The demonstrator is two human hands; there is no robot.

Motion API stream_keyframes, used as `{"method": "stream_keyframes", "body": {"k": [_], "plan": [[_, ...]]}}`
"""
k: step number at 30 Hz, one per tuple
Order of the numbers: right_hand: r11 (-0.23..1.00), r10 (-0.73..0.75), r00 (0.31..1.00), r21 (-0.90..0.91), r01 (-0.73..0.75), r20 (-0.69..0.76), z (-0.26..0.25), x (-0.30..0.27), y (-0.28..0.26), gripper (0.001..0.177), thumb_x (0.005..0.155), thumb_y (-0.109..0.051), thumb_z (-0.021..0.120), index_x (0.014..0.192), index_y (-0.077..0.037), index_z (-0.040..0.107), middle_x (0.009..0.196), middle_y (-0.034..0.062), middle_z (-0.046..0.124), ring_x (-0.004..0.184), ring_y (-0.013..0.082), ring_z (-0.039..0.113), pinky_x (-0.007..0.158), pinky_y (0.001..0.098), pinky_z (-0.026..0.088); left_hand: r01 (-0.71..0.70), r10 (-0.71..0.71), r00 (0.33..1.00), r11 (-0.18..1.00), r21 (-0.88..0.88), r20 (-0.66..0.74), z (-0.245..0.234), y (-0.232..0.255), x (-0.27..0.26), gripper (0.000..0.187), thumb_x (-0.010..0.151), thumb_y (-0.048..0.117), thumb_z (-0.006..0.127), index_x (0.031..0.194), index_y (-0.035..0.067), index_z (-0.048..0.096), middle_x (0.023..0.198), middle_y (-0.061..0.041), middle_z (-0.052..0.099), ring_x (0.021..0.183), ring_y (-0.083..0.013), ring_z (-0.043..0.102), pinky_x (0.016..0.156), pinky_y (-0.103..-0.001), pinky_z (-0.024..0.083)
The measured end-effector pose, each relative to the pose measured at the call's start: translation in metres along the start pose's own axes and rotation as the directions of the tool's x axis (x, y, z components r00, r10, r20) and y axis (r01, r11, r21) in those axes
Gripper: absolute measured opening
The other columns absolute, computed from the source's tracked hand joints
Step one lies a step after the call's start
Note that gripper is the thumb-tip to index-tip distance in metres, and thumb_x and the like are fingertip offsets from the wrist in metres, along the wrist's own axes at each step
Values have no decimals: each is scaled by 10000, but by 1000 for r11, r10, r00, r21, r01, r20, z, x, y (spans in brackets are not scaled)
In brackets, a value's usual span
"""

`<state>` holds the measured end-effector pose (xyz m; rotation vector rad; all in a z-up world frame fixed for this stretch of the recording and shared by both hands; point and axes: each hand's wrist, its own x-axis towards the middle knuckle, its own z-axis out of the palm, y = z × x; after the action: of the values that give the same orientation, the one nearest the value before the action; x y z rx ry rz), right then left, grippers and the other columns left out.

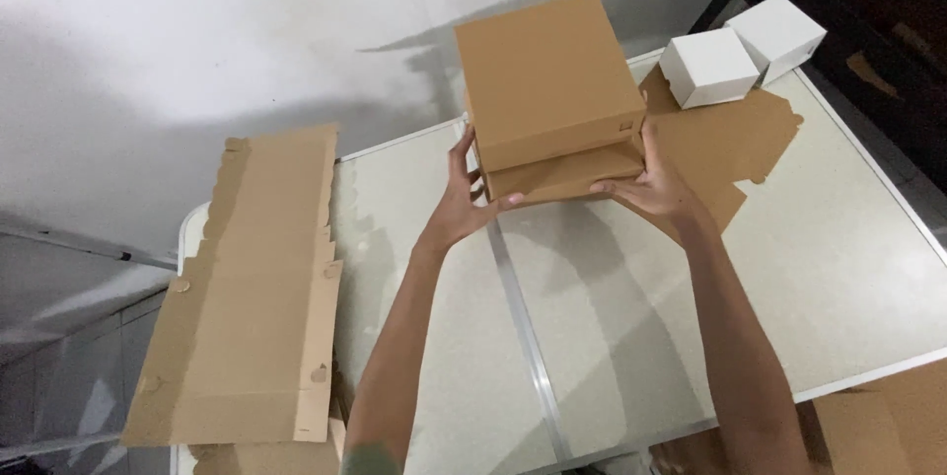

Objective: Folding flat cardboard sheets into boxes and stacking them on a table.

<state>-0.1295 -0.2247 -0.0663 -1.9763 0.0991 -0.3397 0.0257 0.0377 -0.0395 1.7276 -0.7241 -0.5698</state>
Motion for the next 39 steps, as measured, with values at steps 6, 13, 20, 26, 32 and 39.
{"method": "stream_keyframes", "body": {"k": [6,13,20,26,32,39], "plan": [[969,247,969,-13,-247,4,-20,15,-19,1314,758,-112,868,1608,-325,-111,1707,111,48,1492,453,225,1108,598,421,-68,69,998,997,29,-4,17,-8,11,1263,718,479,913,1615,319,38,1658,-123,63,1399,-587,284,1136,-660,393],[927,373,928,-26,-373,9,2,-4,-15,1404,683,-55,891,1592,-246,-162,1682,219,42,1462,502,262,1159,591,388,-135,124,989,976,170,76,2,-21,2,1251,759,270,912,1618,349,6,1672,-126,26,1353,-570,386,1087,-624,481],[947,213,976,-255,-197,39,-10,10,42,1296,797,156,716,1594,-286,-206,1679,200,153,1376,391,461,1088,501,503,-135,138,990,979,156,-9,19,-36,18,1121,864,301,820,1620,313,-8,1643,-137,106,1325,-508,470,1065,-539,558],[989,36,998,-140,-44,-55,-24,30,75,1137,920,234,527,1576,-314,-224,1635,258,272,1310,434,514,993,510,576,-117,146,987,942,313,-73,33,-13,23,1036,926,289,752,1623,292,-14,1657,-123,131,1203,-401,631,1003,-463,620],[995,51,996,-86,-57,-70,-25,31,82,1087,945,217,526,1592,-296,-180,1572,227,385,1277,364,551,999,486,575,-109,136,988,948,298,-73,34,-16,21,1047,922,278,754,1623,289,-23,1636,-160,164,1238,-438,596,1038,-460,600],[776,531,839,-329,-539,-122,-3,29,-71,712,952,-358,696,1539,-121,370,1566,145,415,1432,297,417,1117,388,477,-109,141,987,939,325,-79,33,-11,12,1047,917,286,761,1626,292,-9,1669,-131,100,1255,-438,582,1076,-457,572]]}}
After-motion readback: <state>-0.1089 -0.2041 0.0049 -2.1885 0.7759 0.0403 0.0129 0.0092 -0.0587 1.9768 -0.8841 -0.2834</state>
